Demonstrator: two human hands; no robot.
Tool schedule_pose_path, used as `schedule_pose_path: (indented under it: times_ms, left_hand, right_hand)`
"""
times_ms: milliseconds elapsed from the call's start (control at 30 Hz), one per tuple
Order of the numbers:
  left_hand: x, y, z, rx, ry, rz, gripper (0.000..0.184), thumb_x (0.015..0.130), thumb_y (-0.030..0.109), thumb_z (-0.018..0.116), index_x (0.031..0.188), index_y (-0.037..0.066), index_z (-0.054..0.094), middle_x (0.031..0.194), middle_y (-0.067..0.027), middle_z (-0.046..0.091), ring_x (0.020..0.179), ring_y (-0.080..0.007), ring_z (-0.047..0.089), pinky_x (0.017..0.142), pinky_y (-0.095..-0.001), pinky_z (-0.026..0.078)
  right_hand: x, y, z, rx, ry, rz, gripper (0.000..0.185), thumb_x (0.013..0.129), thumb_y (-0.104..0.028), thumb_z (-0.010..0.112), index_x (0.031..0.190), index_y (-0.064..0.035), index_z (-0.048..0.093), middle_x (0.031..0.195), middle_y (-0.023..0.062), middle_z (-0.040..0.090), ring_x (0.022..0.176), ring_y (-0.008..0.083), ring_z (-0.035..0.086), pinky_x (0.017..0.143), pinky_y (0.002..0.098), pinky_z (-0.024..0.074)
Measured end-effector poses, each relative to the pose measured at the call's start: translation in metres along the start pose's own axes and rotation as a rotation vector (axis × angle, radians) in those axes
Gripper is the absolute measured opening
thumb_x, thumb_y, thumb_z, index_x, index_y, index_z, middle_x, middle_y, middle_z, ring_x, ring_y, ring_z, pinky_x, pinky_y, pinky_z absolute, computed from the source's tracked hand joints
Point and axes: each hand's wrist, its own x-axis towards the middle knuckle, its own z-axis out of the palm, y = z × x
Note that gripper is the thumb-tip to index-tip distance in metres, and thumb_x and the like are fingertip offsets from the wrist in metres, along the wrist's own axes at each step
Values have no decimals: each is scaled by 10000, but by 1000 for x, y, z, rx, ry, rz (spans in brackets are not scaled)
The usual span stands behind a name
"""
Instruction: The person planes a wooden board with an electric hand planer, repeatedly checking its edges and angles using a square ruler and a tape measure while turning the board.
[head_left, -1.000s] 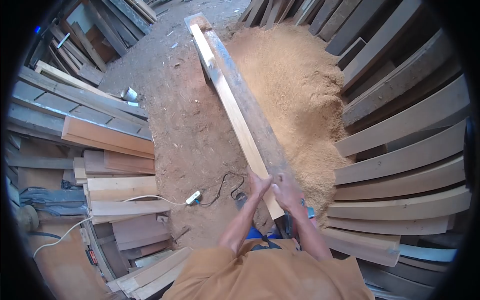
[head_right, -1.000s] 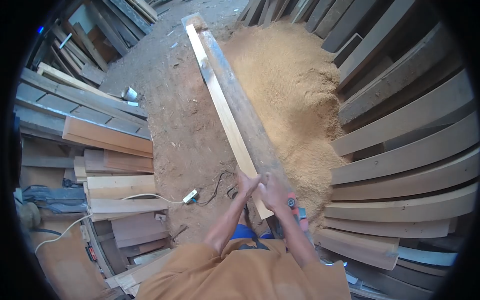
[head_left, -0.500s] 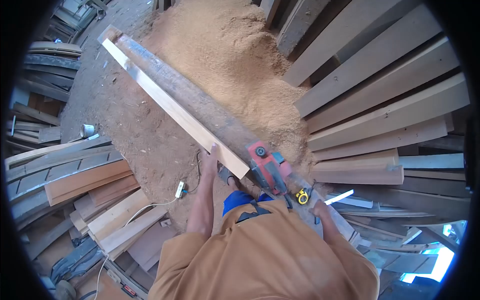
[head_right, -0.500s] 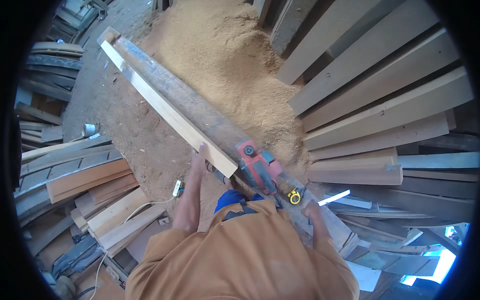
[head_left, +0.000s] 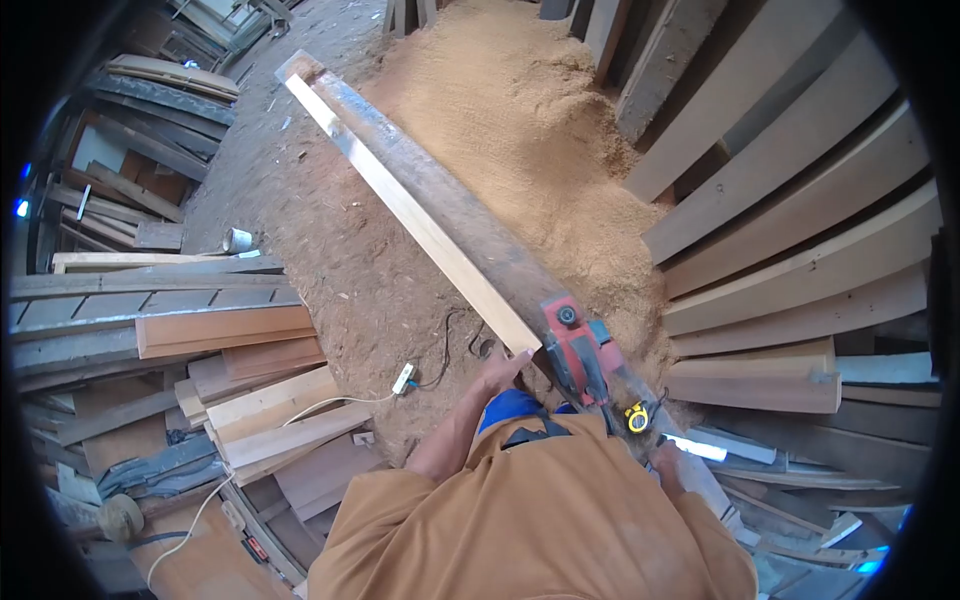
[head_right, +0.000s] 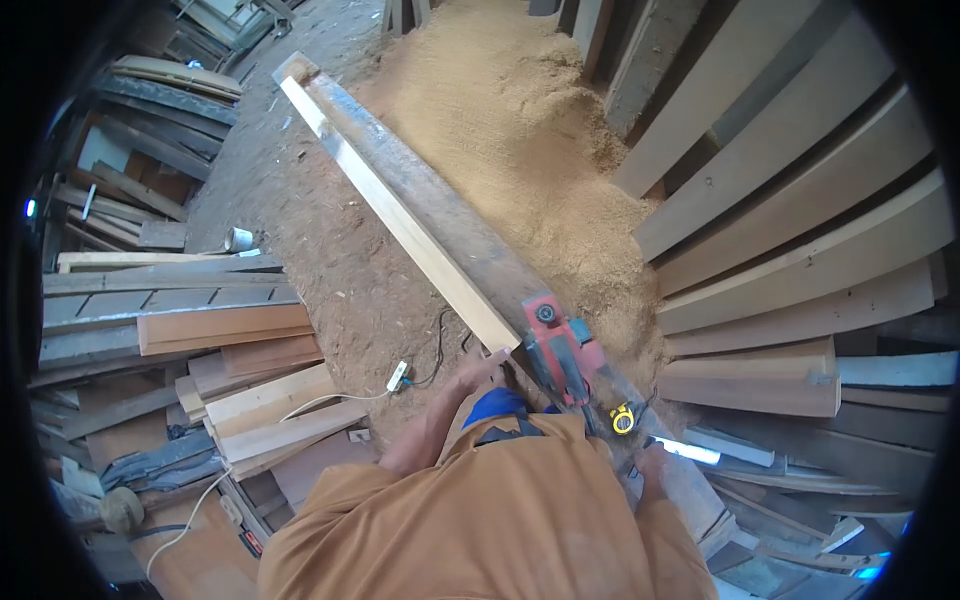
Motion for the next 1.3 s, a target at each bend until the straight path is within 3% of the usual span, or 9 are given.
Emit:
schedule_pose_path:
  times_ms: [100,267,400,533,600,700,800,1167,1300]
  left_hand:
    - [0,0,-29,507,-238,10,519,880,492,719,1088,18,761,999,-222,750,1024,-318,724,922,-423,540]
    - [-47,89,-60,555,-284,38,698,853,412,760,1388,7,571,1192,-194,725,1095,-315,704,991,-431,531]
    - [-84,161,-43,330,-60,641,792,830,279,796,1485,-1,450,1167,-201,724,1104,-327,700,1006,-440,537]
    - [-78,170,-37,146,-17,680,607,851,276,772,1357,-4,586,1026,-183,744,967,-314,721,886,-416,567]
    - [-78,163,-63,230,57,411,461,883,239,742,1277,13,661,916,-165,750,849,-307,728,802,-405,569]
    - [-94,120,-100,-20,387,430,306,949,223,685,1195,43,711,810,-95,720,748,-179,680,716,-354,546]
    - [-96,83,-137,-111,580,269,289,989,234,655,1214,59,702,798,-52,706,765,-117,669,732,-326,549]
    - [-4,-29,-94,-371,371,-4,737,1015,315,640,1637,145,283,823,-18,691,698,-136,613,624,-305,526]
    - [8,23,-66,-771,119,369,848,1047,297,615,1664,102,66,1398,-71,569,1063,-164,589,869,-335,535]
  right_hand:
    - [24,2,-3,227,293,93,550,823,-320,736,1153,102,615,1171,307,689,1108,442,683,969,486,548]
    - [-6,-62,-103,319,708,-335,434,891,-252,688,1130,86,556,1049,310,660,1011,496,639,889,555,494]
    - [-137,-208,-201,568,520,-740,308,881,-206,678,1065,23,584,916,224,656,888,387,654,806,477,510]
    - [-224,-308,-211,613,88,-1299,227,917,-147,655,1061,29,638,898,128,689,828,194,670,786,357,550]
    - [-223,-346,-194,840,-15,-1220,279,946,-150,661,1155,34,657,918,89,708,821,182,679,770,305,560]
    - [-196,-384,-163,364,393,-1174,705,884,-324,750,1412,40,456,1324,255,578,1241,403,571,1060,480,456]
    - [-151,-401,-118,83,372,-1035,871,857,-349,781,1492,38,327,1414,285,487,1337,439,484,1128,502,391]
    - [-169,-418,-148,-119,240,-836,730,764,-341,779,1276,78,471,1083,319,700,1042,458,698,905,520,554]
    - [-242,-404,-194,-109,232,-903,700,759,-384,777,1209,93,530,1041,316,706,984,462,710,884,524,554]
